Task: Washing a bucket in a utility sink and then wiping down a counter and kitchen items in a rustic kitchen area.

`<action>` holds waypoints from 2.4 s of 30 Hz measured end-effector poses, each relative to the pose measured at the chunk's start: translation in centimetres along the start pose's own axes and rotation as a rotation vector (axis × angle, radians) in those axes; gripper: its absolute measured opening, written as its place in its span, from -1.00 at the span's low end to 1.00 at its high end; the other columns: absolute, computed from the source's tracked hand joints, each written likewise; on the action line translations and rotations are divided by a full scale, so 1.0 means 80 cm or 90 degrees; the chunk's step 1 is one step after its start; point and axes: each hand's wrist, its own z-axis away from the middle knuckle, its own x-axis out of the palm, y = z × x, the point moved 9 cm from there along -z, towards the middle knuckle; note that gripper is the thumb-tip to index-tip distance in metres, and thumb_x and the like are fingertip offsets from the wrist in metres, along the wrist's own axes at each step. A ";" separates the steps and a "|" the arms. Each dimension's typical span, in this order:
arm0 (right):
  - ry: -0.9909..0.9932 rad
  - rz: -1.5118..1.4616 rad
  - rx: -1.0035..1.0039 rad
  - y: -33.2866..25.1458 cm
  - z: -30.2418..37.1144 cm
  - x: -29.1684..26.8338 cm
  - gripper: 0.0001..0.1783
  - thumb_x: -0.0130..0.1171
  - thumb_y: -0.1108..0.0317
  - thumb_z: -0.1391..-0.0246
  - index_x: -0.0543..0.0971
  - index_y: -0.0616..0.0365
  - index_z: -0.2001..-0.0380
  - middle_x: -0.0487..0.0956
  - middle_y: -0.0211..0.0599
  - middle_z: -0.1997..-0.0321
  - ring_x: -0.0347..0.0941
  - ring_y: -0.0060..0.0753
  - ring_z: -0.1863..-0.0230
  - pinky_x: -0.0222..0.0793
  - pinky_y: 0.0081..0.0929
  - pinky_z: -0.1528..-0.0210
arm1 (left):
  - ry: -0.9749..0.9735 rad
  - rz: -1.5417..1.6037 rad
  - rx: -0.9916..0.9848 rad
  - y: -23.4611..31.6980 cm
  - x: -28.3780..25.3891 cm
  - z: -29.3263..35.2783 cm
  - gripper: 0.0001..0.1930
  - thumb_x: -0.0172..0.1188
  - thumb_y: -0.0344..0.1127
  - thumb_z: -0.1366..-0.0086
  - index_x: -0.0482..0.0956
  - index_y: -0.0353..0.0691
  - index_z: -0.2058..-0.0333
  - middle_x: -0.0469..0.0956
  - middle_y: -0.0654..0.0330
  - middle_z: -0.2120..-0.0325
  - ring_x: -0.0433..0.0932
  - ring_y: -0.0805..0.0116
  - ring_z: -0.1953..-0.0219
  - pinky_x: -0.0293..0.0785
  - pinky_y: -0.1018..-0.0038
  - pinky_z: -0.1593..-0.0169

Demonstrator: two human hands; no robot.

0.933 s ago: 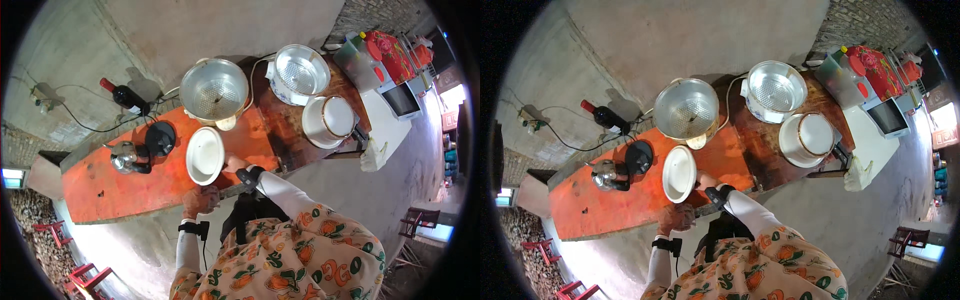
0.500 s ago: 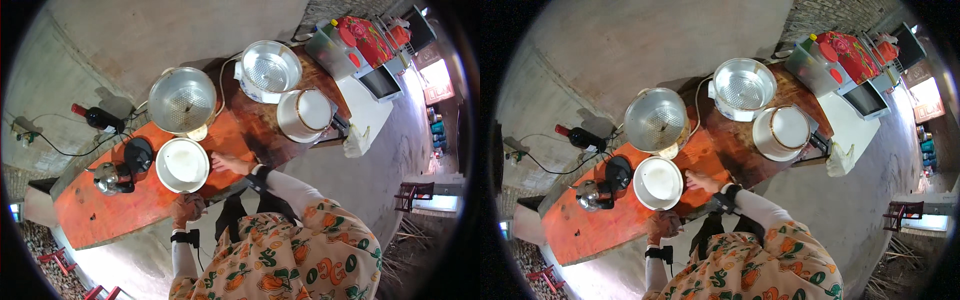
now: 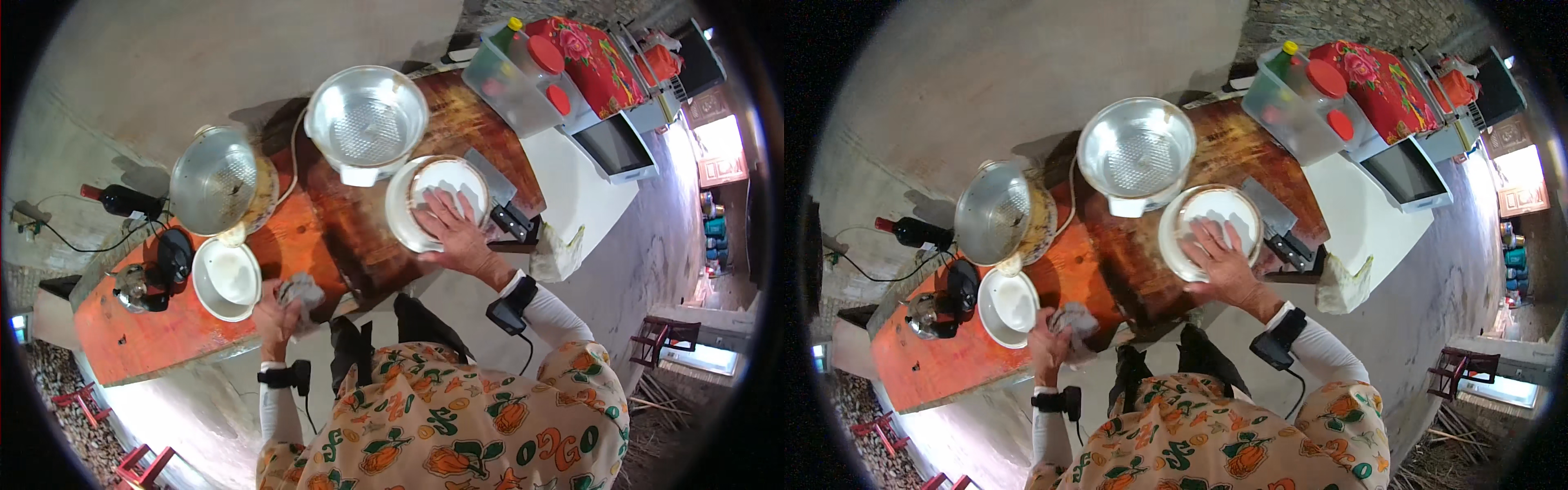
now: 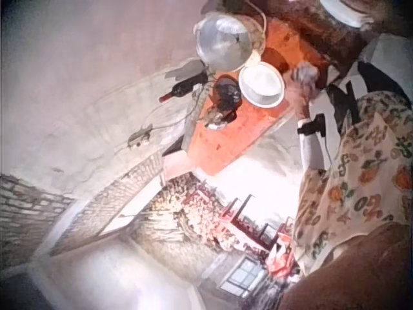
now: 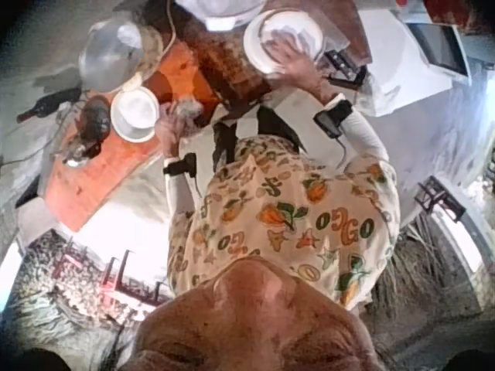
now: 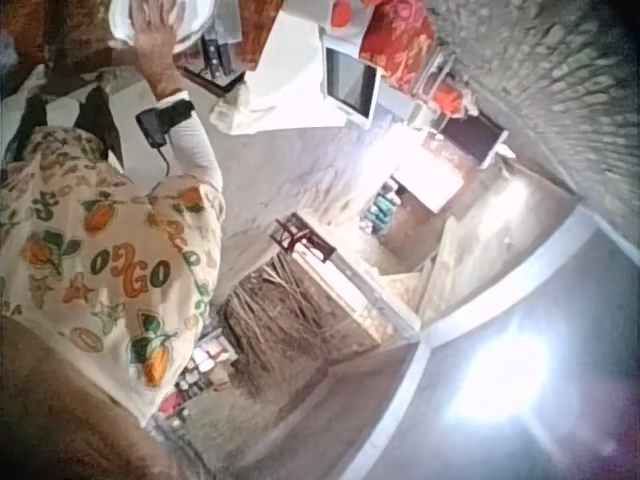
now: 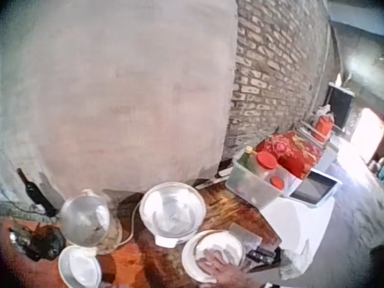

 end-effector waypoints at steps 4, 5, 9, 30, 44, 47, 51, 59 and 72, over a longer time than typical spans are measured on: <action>0.121 -0.163 0.111 0.063 0.027 -0.057 -0.38 0.24 0.21 0.07 0.35 0.08 -0.10 0.21 -0.02 -0.27 0.05 0.01 -0.32 -0.11 -0.09 -0.33 | 0.028 -0.019 -0.079 0.052 0.053 -0.032 -0.56 0.28 -0.23 0.02 0.41 -0.19 0.15 0.56 -0.05 0.32 0.55 -0.04 0.26 0.47 0.22 0.21; 0.125 -0.166 0.111 0.081 0.039 -0.061 -0.38 0.24 0.21 0.07 0.35 0.08 -0.10 0.21 -0.02 -0.27 0.05 0.01 -0.32 -0.11 -0.09 -0.33 | 0.058 -0.021 -0.090 0.067 0.059 -0.041 -0.56 0.28 -0.25 0.01 0.40 -0.21 0.14 0.55 -0.07 0.24 0.53 -0.02 0.18 0.46 0.23 0.14; 0.216 -0.292 0.307 0.201 0.113 -0.017 -0.38 0.14 0.35 -0.04 0.22 0.27 -0.17 0.20 0.11 -0.25 0.17 -0.02 -0.26 0.08 -0.33 -0.27 | 0.056 -0.126 -0.015 0.119 0.109 -0.078 -0.53 0.25 -0.19 -0.03 0.41 -0.20 0.07 0.41 -0.12 0.02 0.40 -0.11 -0.01 0.39 0.16 0.01; 0.228 -0.647 0.288 0.155 0.096 -0.038 0.10 0.23 -0.06 0.08 -0.11 0.50 -0.24 0.02 0.41 -0.28 -0.13 0.28 -0.35 -0.18 -0.20 -0.35 | -0.257 0.838 -0.215 0.327 0.225 -0.063 -0.39 -0.07 0.02 -0.36 0.13 -0.28 -0.22 0.28 0.12 -0.14 0.27 0.30 -0.17 0.23 0.34 -0.19; 0.534 -0.746 0.632 0.356 0.286 -0.132 -0.23 0.19 0.17 -0.06 0.05 0.12 -0.23 0.38 -0.17 -0.04 0.38 -0.35 -0.02 0.42 -0.39 0.08 | -0.634 0.665 0.118 0.658 0.435 -0.140 -0.19 0.33 -0.19 -0.09 0.04 -0.24 -0.22 0.27 0.11 -0.10 0.24 0.33 -0.16 0.15 0.39 -0.22; 0.538 -0.781 0.687 0.383 0.299 -0.119 -0.21 0.20 0.07 -0.05 0.05 0.06 -0.22 0.39 -0.13 -0.06 0.37 -0.28 -0.06 0.42 -0.32 0.09 | -0.652 0.590 0.082 0.659 0.518 -0.164 -0.19 0.34 -0.16 -0.08 0.06 -0.27 -0.20 0.30 0.09 -0.08 0.26 0.31 -0.15 0.18 0.39 -0.20; 0.540 -0.780 0.725 0.423 0.310 -0.092 -0.20 0.20 0.00 -0.03 0.06 0.03 -0.21 0.40 -0.17 -0.06 0.37 -0.22 -0.06 0.41 -0.17 0.11 | -0.665 0.526 0.030 0.656 0.584 -0.181 -0.15 0.39 -0.13 -0.03 0.08 -0.33 -0.17 0.32 0.04 -0.04 0.30 0.29 -0.12 0.26 0.38 -0.17; 0.462 -0.748 0.729 0.459 0.290 -0.083 -0.26 0.20 -0.03 0.00 0.18 0.08 -0.15 0.43 -0.20 0.00 0.38 -0.29 -0.04 0.44 -0.20 0.19 | -0.710 0.551 -0.056 0.641 0.614 -0.191 -0.04 0.43 -0.04 0.05 0.05 -0.37 -0.17 0.25 0.01 -0.10 0.27 0.27 -0.14 0.23 0.38 -0.19; 0.543 -0.339 0.523 0.380 0.275 -0.106 -0.63 0.12 0.41 -0.11 0.40 0.29 0.01 0.47 -0.10 0.02 0.42 -0.26 0.05 0.31 -0.42 -0.01 | -0.643 0.521 0.120 0.533 0.466 -0.123 -0.61 0.15 -0.24 -0.27 0.40 -0.35 0.02 0.48 0.18 0.10 0.43 0.44 0.03 0.38 0.50 -0.03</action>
